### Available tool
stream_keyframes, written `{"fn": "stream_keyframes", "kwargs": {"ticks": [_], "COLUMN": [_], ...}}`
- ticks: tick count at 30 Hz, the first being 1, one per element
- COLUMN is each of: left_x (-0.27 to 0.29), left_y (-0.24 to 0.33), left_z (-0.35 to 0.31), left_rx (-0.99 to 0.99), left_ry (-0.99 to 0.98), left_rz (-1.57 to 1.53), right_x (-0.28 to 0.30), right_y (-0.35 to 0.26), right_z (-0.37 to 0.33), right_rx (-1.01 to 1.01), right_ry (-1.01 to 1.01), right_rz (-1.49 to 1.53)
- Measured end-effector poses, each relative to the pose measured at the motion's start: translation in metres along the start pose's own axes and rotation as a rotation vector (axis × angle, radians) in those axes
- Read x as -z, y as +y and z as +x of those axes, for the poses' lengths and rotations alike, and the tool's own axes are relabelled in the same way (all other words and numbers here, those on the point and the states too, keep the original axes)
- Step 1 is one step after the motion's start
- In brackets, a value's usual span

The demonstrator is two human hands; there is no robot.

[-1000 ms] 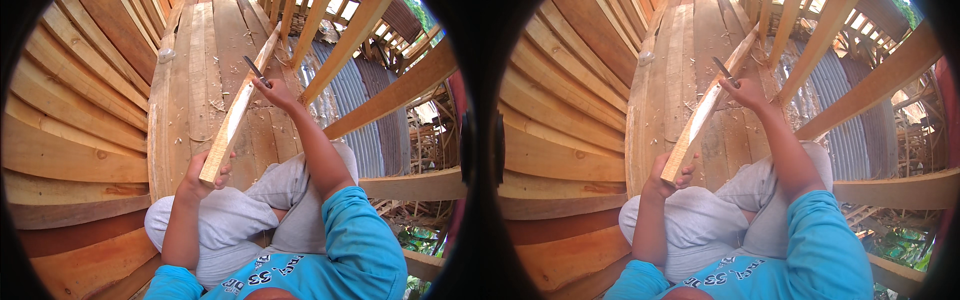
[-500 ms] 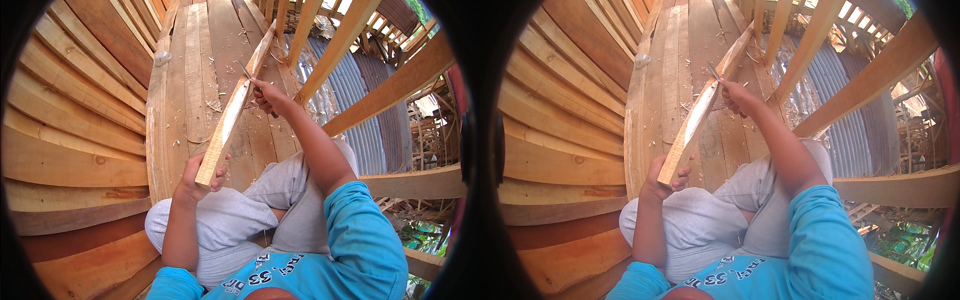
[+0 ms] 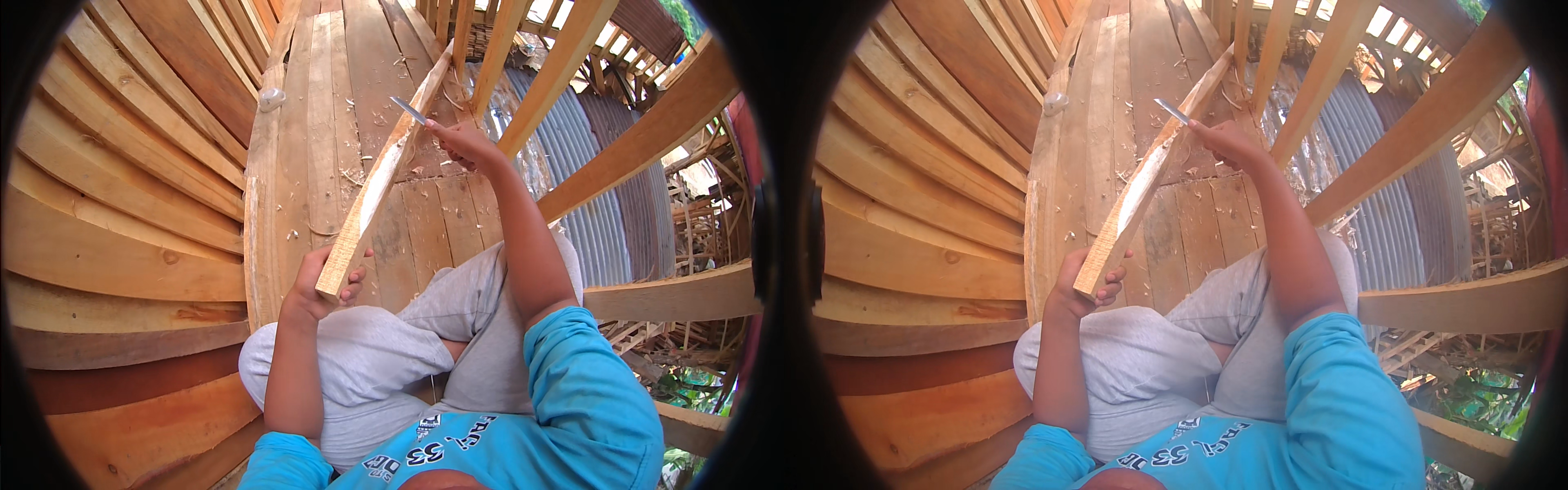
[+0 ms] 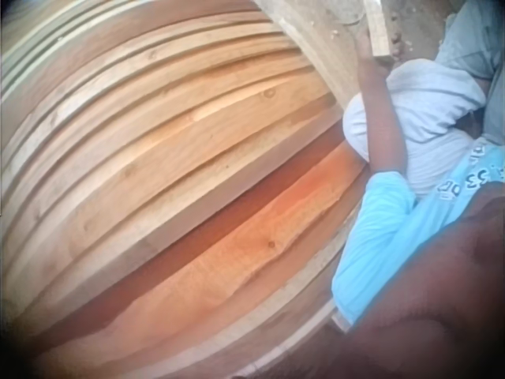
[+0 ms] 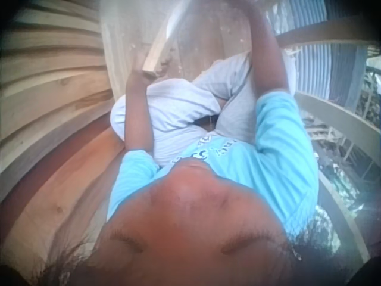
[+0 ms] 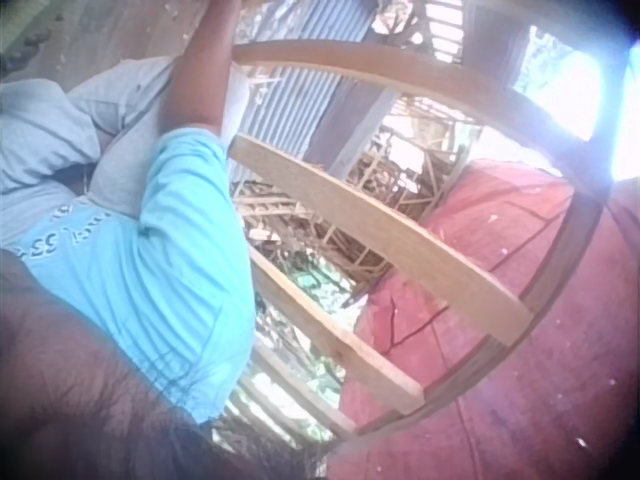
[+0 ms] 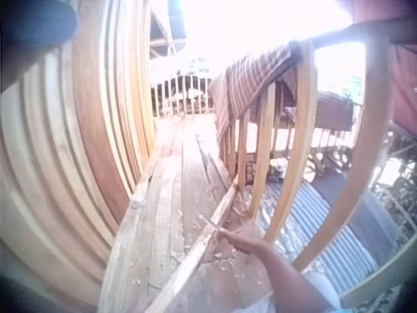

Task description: The person sits cross-legged on a wooden floor and uses a knife to carve a long rectangular piece of wood. They repeatedly scrape and shave the wood surface, producing wood shavings that accumulate on the floor.

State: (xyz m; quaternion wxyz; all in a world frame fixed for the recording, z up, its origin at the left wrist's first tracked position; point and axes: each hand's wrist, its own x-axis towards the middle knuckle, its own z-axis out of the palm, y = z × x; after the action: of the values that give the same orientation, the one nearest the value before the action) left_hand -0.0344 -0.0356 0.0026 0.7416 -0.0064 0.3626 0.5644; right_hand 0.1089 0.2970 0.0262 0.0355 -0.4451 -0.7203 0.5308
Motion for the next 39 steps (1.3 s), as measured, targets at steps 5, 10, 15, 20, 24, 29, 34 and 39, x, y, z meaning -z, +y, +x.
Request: {"fn": "stream_keyframes", "kwargs": {"ticks": [5,10,15,20,24,29,34,39], "left_x": [0.004,0.007,0.006,0.002,0.002,0.001,-0.002,-0.001], "left_y": [0.005,0.009,0.008,0.008,0.007,0.006,0.005,0.005], "left_z": [0.005,0.002,0.002,0.004,0.002,0.001,0.005,0.003], "left_rx": [-0.008,0.009,-0.013,-0.005,-0.011,-0.017,-0.011,-0.014], "left_ry": [-0.074,-0.192,-0.193,-0.163,-0.113,-0.098,-0.092,-0.096], "left_rz": [-0.046,-0.224,-0.22,-0.159,-0.114,-0.067,-0.048,-0.052], "right_x": [0.011,0.004,0.002,0.012,0.006,-0.002,-0.006,-0.034], "right_y": [0.028,0.031,0.055,0.067,0.065,0.067,0.087,0.113], "right_z": [0.01,0.011,0.015,0.013,0.007,0.007,0.033,0.037], "right_rx": [0.296,0.24,0.195,0.173,0.175,0.245,0.135,0.196], "right_ry": [0.211,0.383,0.559,0.514,0.499,0.467,0.406,0.263], "right_rz": [-0.437,-0.392,-0.507,-0.647,-0.664,-0.597,-0.798,-0.62]}}
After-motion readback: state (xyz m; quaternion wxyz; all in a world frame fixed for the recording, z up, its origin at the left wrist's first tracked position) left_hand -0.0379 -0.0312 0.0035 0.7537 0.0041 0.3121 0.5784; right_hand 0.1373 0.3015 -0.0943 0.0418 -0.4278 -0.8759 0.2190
